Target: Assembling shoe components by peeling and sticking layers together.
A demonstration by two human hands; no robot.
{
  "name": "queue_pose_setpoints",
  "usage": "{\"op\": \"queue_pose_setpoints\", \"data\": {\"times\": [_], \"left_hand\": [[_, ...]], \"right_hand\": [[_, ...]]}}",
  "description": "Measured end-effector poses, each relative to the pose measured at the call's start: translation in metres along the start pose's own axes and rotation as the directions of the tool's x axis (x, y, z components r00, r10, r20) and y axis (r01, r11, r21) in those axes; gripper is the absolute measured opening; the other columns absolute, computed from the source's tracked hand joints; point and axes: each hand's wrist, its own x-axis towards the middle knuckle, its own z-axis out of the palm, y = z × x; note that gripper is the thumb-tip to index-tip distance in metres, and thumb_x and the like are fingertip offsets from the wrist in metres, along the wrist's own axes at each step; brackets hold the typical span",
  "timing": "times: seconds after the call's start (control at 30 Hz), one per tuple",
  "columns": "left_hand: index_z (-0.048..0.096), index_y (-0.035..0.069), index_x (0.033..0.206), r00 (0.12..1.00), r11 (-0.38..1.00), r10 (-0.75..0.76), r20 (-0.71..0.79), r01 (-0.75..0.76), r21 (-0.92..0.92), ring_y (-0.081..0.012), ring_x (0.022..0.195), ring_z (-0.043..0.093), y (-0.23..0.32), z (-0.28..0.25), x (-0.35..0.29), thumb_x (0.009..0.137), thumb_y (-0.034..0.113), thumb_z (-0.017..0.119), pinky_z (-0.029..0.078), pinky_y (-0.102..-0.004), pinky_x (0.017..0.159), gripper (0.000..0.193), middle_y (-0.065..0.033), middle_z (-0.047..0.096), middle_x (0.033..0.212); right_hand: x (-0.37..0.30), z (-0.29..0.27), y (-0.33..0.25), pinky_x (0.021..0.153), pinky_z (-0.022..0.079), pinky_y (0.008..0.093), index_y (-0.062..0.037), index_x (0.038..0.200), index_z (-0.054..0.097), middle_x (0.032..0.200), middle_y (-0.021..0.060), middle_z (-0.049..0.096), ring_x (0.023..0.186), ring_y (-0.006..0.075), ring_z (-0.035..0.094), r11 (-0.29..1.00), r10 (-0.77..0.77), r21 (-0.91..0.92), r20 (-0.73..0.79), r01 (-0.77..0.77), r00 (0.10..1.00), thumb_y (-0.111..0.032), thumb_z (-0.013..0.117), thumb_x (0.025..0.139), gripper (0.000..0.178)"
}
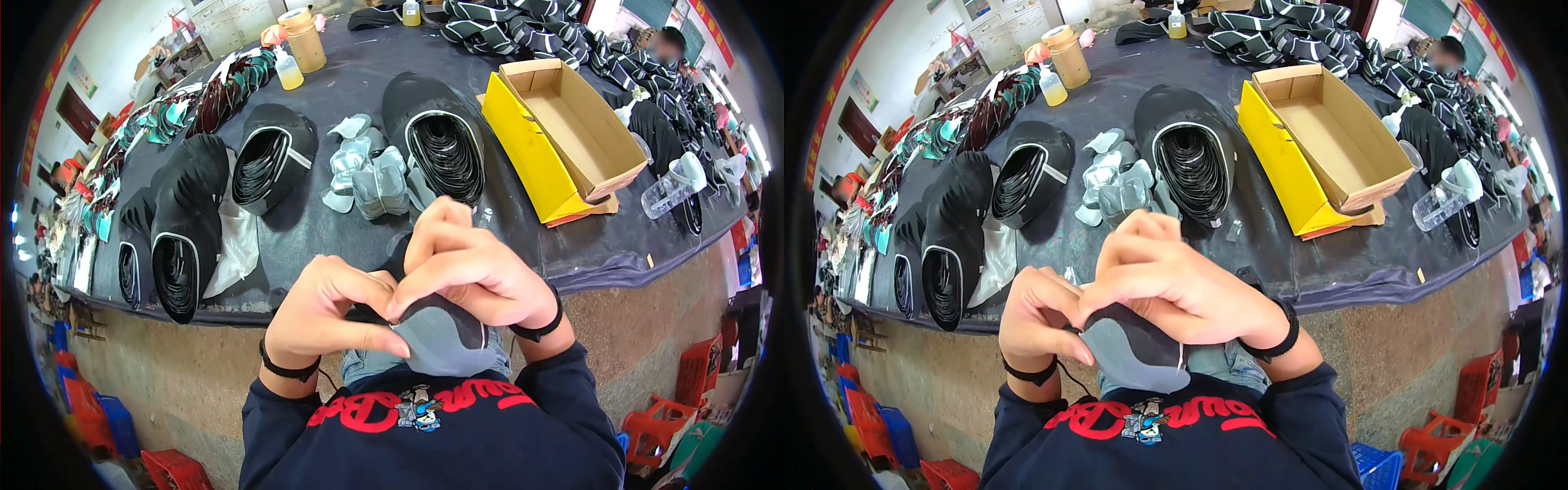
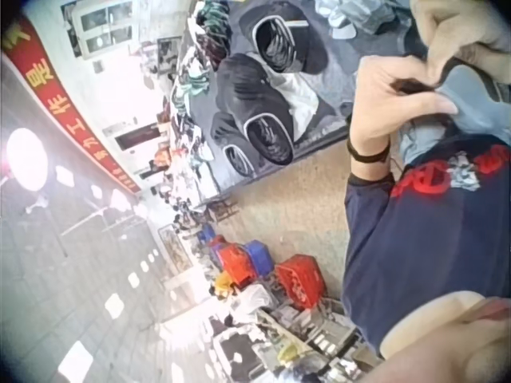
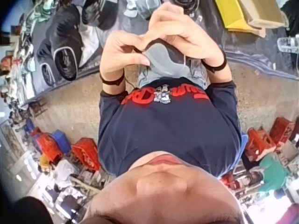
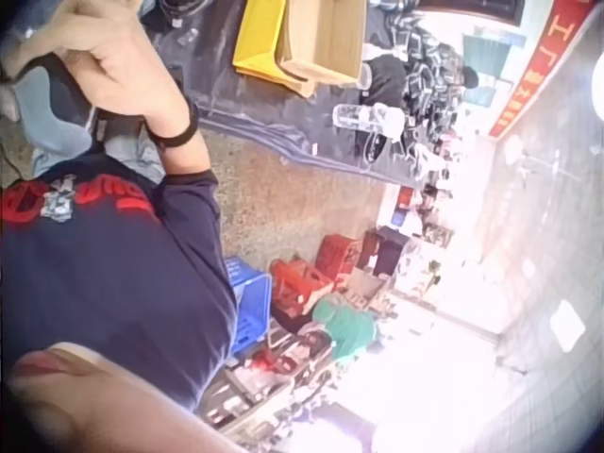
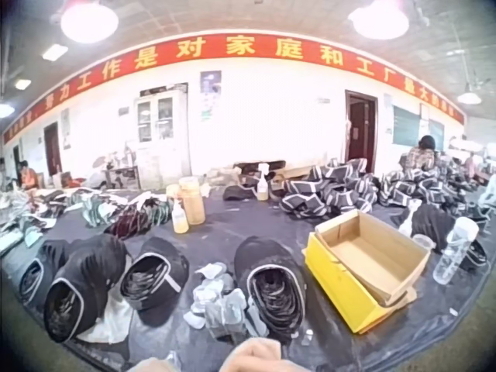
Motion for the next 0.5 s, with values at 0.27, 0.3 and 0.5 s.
{"op": "queue_pose_setpoints", "data": {"times": [0.27, 0.3, 0.5], "left_hand": [[0.061, 0.003, 0.069, 0.969, 0.854, 0.204, -0.141, -0.106, 0.509, -0.0145, 0.056, 0.053, -0.006, 0.008, -0.001, 0.062, 0.006, 0.077, 0.041, -0.0243, 0.054, 0.017, -0.0033, 0.059, 0.063], [0.061, 0.003, 0.069, 0.969, 0.855, 0.203, -0.142, -0.105, 0.507, -0.0145, 0.056, 0.053, -0.008, 0.009, 0.001, 0.062, 0.006, 0.077, 0.041, -0.0243, 0.054, 0.017, -0.0033, 0.059, 0.063], [0.060, 0.004, 0.068, 0.948, 0.707, 0.318, 0.011, -0.245, 0.664, -0.0173, 0.053, 0.052, -0.018, 0.002, 0.007, 0.060, 0.006, 0.076, 0.039, -0.0266, 0.053, 0.019, -0.0027, 0.057, 0.061]], "right_hand": [[-0.010, 0.009, -0.016, 0.075, 0.042, 0.0276, -0.0015, 0.083, 0.064, 0.081, 0.0077, 0.062, 0.080, 0.0160, 0.059, 0.905, 0.395, 0.288, -0.290, -0.314, 0.872, -0.011, 0.065, 0.075, 0.012], [-0.010, 0.011, -0.015, 0.075, 0.042, 0.0276, -0.0015, 0.083, 0.064, 0.081, 0.0077, 0.062, 0.080, 0.0160, 0.059, 0.904, 0.397, 0.288, -0.290, -0.317, 0.871, -0.011, 0.065, 0.075, 0.012], [-0.010, 0.024, -0.011, 0.076, 0.046, 0.0312, -0.0007, 0.078, 0.066, 0.080, 0.0100, 0.062, 0.080, 0.0186, 0.059, 0.902, 0.415, 0.294, -0.385, -0.317, 0.824, 0.004, 0.067, 0.070, 0.009]]}}
